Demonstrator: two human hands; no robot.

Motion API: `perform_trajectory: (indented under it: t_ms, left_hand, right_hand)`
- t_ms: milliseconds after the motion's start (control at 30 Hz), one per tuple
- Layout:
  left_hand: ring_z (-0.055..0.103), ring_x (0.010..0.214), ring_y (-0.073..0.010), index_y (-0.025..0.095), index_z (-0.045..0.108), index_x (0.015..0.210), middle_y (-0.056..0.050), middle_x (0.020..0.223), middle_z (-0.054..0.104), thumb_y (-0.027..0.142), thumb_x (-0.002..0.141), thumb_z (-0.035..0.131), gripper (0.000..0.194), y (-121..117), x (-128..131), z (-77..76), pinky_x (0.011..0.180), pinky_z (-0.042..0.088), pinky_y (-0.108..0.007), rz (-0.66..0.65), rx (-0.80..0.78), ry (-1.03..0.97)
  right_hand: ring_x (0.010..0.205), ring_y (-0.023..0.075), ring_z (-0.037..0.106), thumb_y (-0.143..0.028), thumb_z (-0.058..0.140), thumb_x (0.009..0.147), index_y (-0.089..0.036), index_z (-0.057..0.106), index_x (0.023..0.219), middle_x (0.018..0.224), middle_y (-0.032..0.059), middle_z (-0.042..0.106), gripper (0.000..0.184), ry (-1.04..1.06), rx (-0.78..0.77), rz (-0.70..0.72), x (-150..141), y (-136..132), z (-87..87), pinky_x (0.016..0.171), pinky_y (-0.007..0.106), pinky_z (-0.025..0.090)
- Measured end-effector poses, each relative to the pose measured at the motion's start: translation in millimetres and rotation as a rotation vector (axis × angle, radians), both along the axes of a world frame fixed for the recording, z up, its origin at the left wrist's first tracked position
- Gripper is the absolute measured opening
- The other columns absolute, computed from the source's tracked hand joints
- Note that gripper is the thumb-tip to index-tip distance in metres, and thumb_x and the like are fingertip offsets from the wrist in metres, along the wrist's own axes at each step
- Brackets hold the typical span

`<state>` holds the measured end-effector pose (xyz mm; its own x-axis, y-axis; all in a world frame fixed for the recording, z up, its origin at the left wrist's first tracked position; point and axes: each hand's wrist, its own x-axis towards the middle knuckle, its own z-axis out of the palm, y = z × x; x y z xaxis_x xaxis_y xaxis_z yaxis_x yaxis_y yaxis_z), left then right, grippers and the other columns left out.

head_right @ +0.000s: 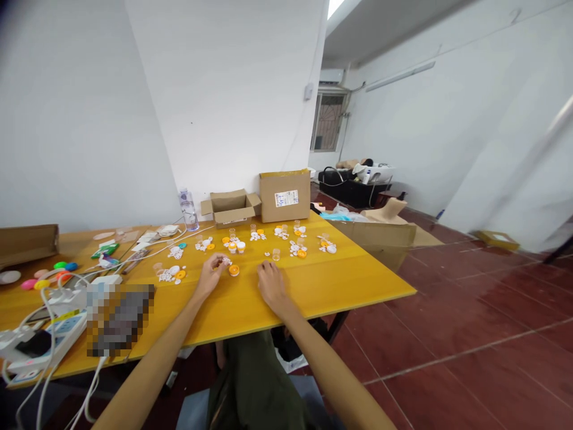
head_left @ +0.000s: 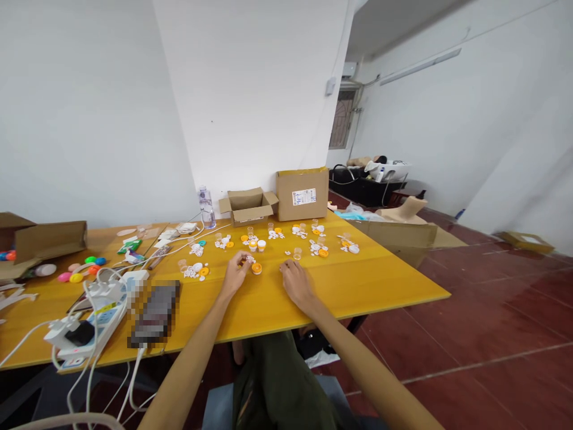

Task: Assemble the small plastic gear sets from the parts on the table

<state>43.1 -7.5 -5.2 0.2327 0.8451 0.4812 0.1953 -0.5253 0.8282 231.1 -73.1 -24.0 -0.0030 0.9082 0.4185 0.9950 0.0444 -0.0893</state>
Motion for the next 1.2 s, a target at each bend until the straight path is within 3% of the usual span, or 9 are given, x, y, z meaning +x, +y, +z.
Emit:
perform_trajectory:
  t_ms: [367,667,833,1000,1200]
  left_hand:
    - [0.066,0.083,-0.0186,0.02,0.068,0.093,-0.003,0.087,0.071,0.034,0.083,0.061,0.019,4,-3,-0.2,0.076,0.051,-0.029,-0.005,-0.032,-0.01]
    - [0.068,0.082,-0.0197,0.019,0.067,0.085,-0.004,0.084,0.072,0.03,0.077,0.066,0.013,4,-1,-1.7,0.076,0.051,-0.031,-0.021,-0.076,-0.036]
    - [0.066,0.08,-0.0183,0.019,0.068,0.087,-0.003,0.083,0.071,0.031,0.078,0.066,0.015,2,-2,1.0,0.076,0.052,-0.03,-0.072,-0.052,-0.103]
    - [0.066,0.077,-0.0177,0.019,0.069,0.085,-0.002,0.08,0.071,0.032,0.076,0.069,0.016,2,-2,2.8,0.075,0.051,-0.029,-0.084,-0.069,-0.182]
    - [0.068,0.078,-0.0192,0.019,0.068,0.078,-0.003,0.079,0.073,0.031,0.071,0.073,0.015,4,-1,1.8,0.075,0.052,-0.029,-0.091,-0.103,-0.208]
  right_hand:
    - [0.103,0.0258,0.06,0.005,0.046,0.079,-0.02,0.065,0.105,0.107,0.0124,0.067,0.04,0.007,-0.023,0.065,-3,1,0.9,0.092,0.035,0.049]
    - [0.102,0.0237,0.062,0.006,0.041,0.082,-0.02,0.065,0.105,0.106,0.0115,0.068,0.042,0.039,-0.017,0.072,-1,2,-0.3,0.09,0.032,0.05]
    - [0.093,0.0221,0.065,-0.003,0.041,0.09,-0.02,0.065,0.108,0.107,0.0108,0.068,0.034,0.276,0.048,0.136,5,8,-7.1,0.083,0.032,0.051]
    - [0.082,0.0201,0.065,-0.009,0.044,0.09,-0.022,0.068,0.097,0.092,0.0057,0.069,0.028,0.557,0.171,0.312,13,14,-10.0,0.078,0.032,0.052]
    - [0.081,0.0204,0.063,-0.009,0.045,0.088,-0.022,0.073,0.097,0.086,0.0048,0.066,0.032,0.652,0.193,0.42,14,18,-9.4,0.078,0.032,0.051]
